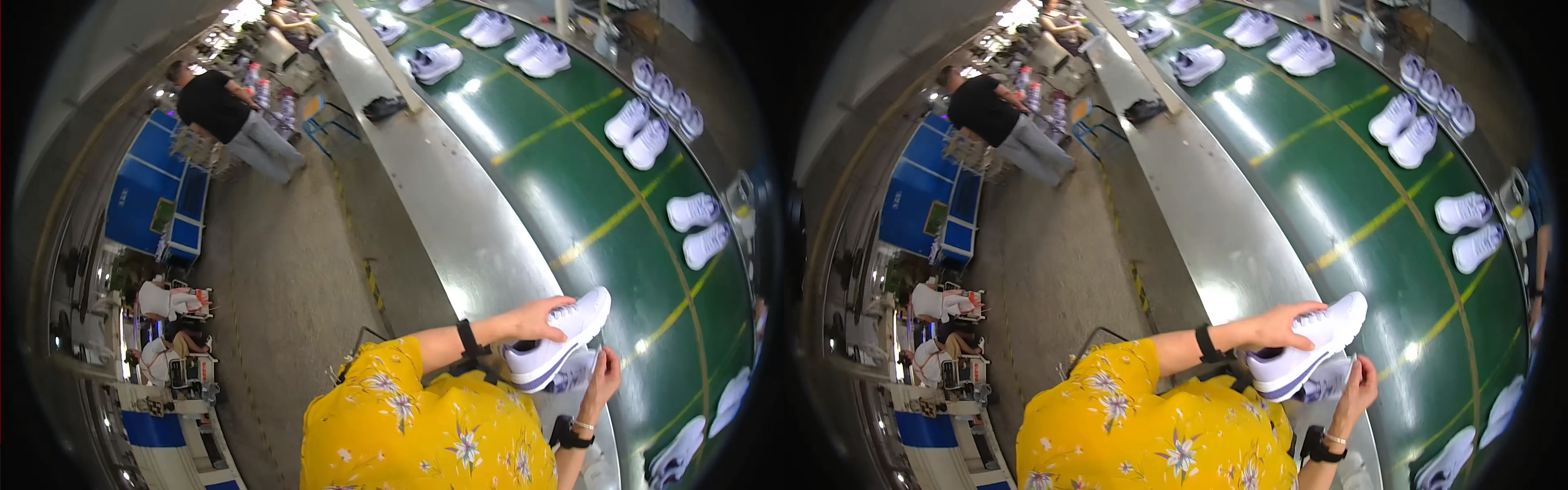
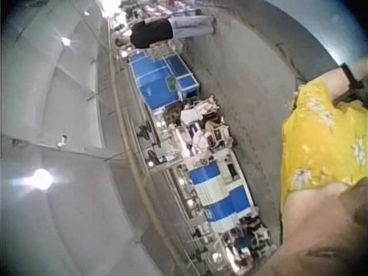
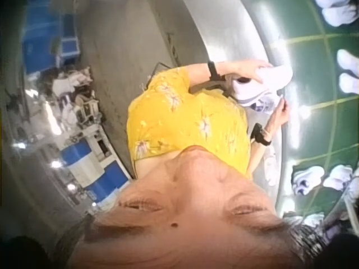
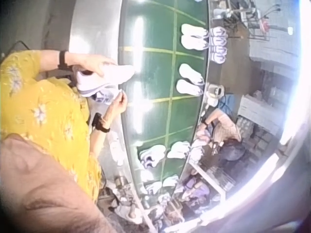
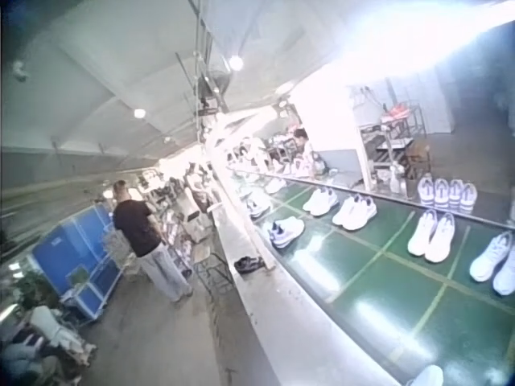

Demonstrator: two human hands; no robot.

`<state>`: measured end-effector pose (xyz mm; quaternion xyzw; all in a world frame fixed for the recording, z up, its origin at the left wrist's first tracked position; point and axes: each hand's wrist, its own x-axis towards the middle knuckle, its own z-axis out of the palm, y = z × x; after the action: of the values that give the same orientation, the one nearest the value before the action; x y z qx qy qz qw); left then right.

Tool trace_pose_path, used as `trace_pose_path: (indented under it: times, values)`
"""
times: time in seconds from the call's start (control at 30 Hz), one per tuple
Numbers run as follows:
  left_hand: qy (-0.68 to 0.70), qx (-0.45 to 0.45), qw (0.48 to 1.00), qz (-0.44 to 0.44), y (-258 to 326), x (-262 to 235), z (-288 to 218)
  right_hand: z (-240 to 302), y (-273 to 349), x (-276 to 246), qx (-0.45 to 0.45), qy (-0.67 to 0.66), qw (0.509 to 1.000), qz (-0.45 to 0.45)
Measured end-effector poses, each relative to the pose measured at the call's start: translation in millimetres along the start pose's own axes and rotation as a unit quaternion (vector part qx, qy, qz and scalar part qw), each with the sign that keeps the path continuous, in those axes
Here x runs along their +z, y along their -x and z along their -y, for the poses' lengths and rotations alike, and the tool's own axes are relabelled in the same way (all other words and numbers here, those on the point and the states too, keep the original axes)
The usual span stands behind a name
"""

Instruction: The recorder is inspecting and cleaning sneakers on a factory assembly line conveyor.

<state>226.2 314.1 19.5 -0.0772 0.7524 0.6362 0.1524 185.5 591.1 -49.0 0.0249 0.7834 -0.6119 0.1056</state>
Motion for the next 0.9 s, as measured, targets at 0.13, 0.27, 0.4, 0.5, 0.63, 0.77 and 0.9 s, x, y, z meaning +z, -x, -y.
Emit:
trace_pose_path:
  times: [0.13,0.27,0.4,0.5,0.63,0.77,0.9]
  values:
    - [0.073,-0.027,0.994,0.083,8.7,0.1,-7.7,4.1,-1.4,8.3,0.012,-0.010,0.999,-0.051]
    - [0.021,-0.018,0.998,0.059,12.7,4.7,19.6,17.2,-0.4,21.9,0.029,-0.043,0.997,-0.063]
    - [-0.006,-0.021,0.995,0.097,12.8,-9.7,-2.9,20.9,6.0,31.2,0.027,-0.032,0.994,-0.099]
    - [-0.039,-0.030,0.993,0.109,14.9,-9.3,-17.9,31.4,0.7,38.8,0.016,-0.007,0.991,-0.135]
    - [-0.086,-0.038,0.992,0.087,16.4,-0.5,-25.7,69.5,-10.3,41.6,-0.135,0.074,0.978,-0.144]
    - [-0.130,-0.022,0.989,0.060,14.0,11.0,-21.2,65.4,16.1,49.3,-0.212,0.217,0.949,-0.087]
    - [-0.149,-0.019,0.988,0.037,13.9,15.6,-14.2,64.0,48.2,50.3,-0.214,0.229,0.947,-0.068]
